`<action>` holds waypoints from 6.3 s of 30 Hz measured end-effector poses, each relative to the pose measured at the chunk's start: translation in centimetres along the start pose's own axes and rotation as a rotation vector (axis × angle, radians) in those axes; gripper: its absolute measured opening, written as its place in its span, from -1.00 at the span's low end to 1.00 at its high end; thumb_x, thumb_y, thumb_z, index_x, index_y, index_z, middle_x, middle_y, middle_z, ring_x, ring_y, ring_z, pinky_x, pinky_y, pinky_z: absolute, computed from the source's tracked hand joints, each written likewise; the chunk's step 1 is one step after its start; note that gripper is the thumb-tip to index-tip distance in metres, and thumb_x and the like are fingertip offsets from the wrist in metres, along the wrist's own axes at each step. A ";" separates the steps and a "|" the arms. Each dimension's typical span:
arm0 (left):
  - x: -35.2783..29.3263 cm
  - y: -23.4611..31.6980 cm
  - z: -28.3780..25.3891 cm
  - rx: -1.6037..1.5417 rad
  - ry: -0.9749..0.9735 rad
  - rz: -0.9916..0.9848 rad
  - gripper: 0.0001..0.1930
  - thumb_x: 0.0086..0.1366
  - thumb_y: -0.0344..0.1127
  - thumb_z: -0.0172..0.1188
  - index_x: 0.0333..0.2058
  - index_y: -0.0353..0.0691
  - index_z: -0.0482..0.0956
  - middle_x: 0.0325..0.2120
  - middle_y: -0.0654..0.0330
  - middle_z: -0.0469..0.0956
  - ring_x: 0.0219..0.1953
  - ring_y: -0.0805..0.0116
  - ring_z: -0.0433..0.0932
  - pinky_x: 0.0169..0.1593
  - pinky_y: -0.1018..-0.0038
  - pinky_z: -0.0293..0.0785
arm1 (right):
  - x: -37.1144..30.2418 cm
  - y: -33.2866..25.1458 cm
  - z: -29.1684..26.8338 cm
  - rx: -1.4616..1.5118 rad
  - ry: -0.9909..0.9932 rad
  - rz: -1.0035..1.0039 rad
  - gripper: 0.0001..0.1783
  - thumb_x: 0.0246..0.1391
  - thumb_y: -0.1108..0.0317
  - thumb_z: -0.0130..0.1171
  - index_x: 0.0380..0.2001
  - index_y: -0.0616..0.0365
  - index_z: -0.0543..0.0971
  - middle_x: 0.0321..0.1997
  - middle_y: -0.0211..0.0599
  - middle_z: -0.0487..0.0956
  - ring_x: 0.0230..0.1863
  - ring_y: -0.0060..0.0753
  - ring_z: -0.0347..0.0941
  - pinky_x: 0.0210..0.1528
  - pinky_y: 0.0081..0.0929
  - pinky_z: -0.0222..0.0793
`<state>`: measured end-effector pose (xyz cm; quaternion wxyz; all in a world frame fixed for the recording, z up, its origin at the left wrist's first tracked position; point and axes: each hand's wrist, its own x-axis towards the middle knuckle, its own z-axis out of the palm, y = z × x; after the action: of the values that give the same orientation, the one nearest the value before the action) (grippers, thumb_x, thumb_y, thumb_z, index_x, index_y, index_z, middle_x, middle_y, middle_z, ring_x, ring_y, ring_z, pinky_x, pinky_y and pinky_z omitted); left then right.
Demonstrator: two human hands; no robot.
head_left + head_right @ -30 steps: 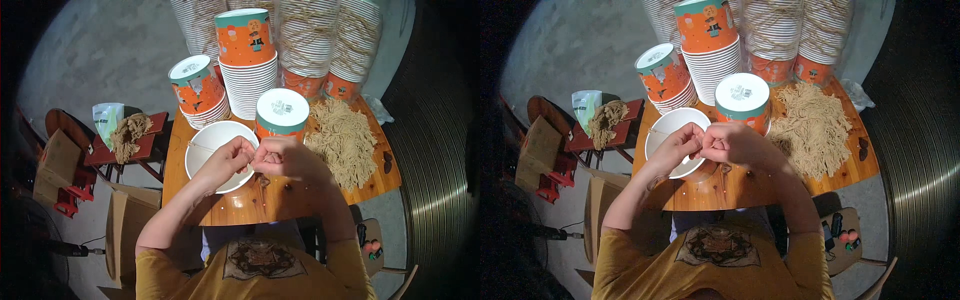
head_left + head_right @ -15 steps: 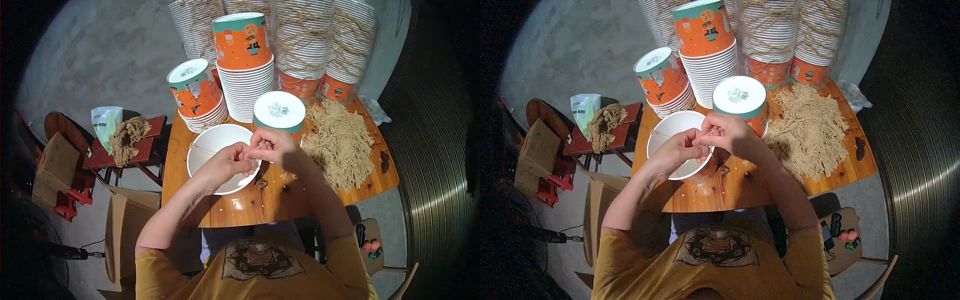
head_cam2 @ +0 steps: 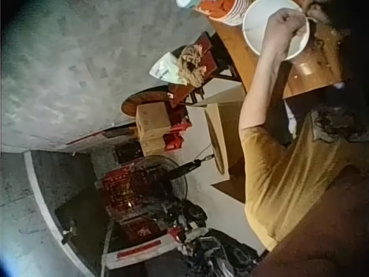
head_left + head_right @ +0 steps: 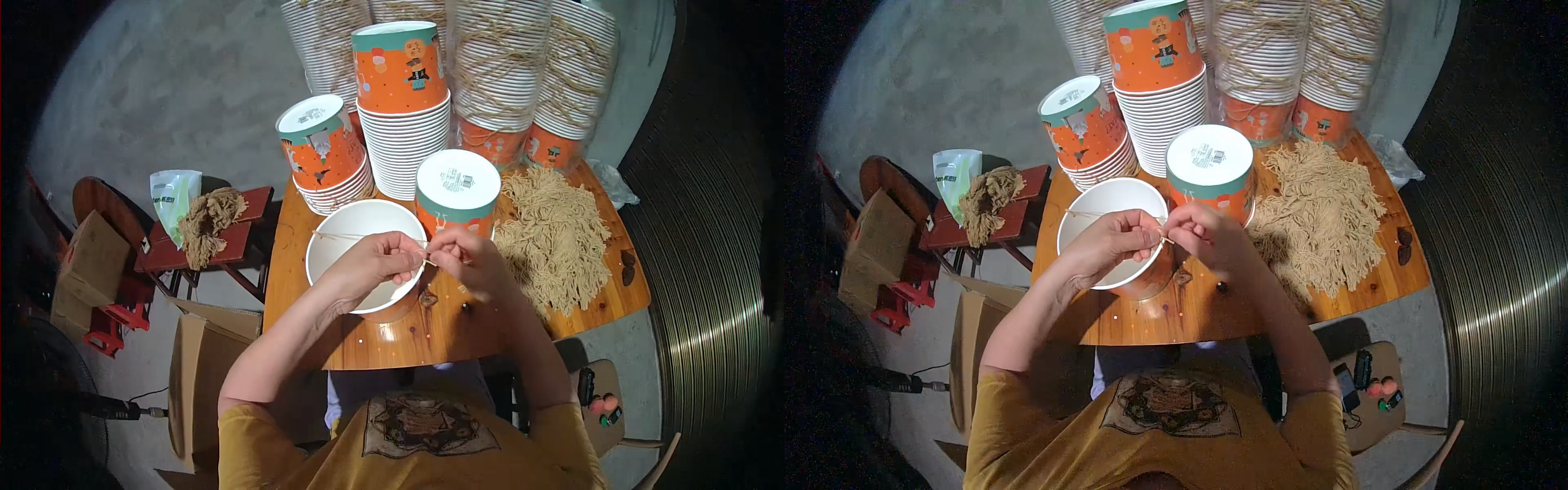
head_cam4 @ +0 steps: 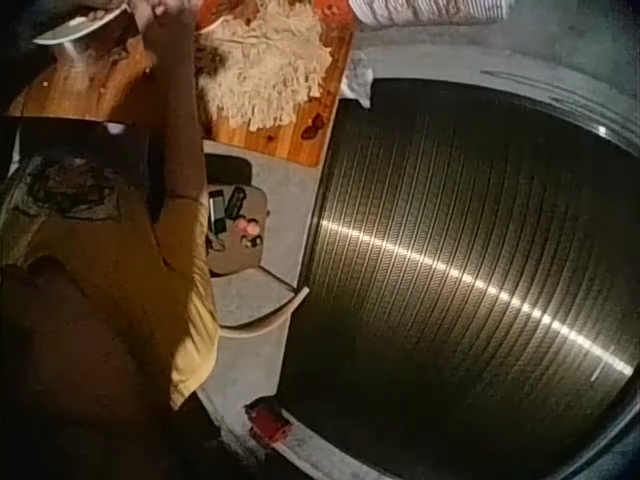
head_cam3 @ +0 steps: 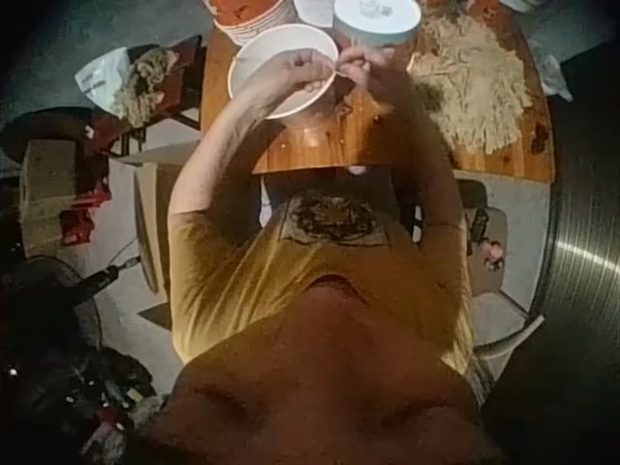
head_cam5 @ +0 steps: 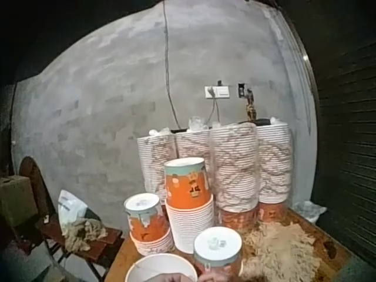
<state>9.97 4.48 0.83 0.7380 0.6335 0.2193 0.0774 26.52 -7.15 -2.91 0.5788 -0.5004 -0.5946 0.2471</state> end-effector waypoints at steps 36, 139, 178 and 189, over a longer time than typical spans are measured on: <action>-0.1 0.8 0.6 -0.187 -0.071 -0.065 -0.73 0.14 -0.55 0.14 -0.16 -0.37 0.37 -0.36 0.20 0.48 -0.34 0.53 0.49 -0.21 0.69 0.45 | -0.8 0.5 0.9 -0.107 0.043 -0.057 -0.85 -0.04 0.61 0.15 -0.35 0.18 0.52 -0.41 -0.48 0.45 -0.51 -0.78 0.26 -0.47 -0.76 0.17; 1.0 0.6 1.3 0.175 0.036 0.008 -0.90 0.21 -0.45 0.13 -0.29 -0.24 0.43 -0.43 0.33 0.47 -0.43 0.61 0.40 -0.28 0.66 0.39 | -3.3 -0.1 2.6 0.285 0.345 0.204 -0.89 0.08 0.51 0.07 -0.49 0.14 0.39 -0.60 -0.54 0.32 -0.59 -0.74 0.19 -0.53 -0.68 0.14; 0.0 0.2 1.4 -0.046 0.008 0.031 -0.73 0.05 -0.58 0.15 -0.26 -0.27 0.33 -0.45 0.28 0.43 -0.41 0.54 0.42 -0.29 0.65 0.38 | 0.0 -1.8 -0.2 0.216 -0.058 0.253 -0.93 0.02 0.56 -0.03 -0.43 0.16 0.41 -0.45 -0.49 0.40 -0.60 -0.89 0.13 -0.56 -0.82 0.03; -0.4 0.6 1.2 -0.109 -0.051 -0.019 -0.79 0.09 -0.58 0.17 -0.33 -0.22 0.35 -0.44 0.29 0.45 -0.43 0.56 0.44 -0.34 0.68 0.38 | 0.1 -1.9 0.0 0.276 -0.142 0.214 -0.91 0.13 0.37 -0.08 -0.30 0.11 0.32 -0.53 -0.61 0.25 -0.56 -0.82 0.08 -0.54 -0.75 0.02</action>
<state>10.26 3.36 1.59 0.7774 0.5922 0.2016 0.0660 25.99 -7.79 -1.16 0.5690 -0.4580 -0.5378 0.4210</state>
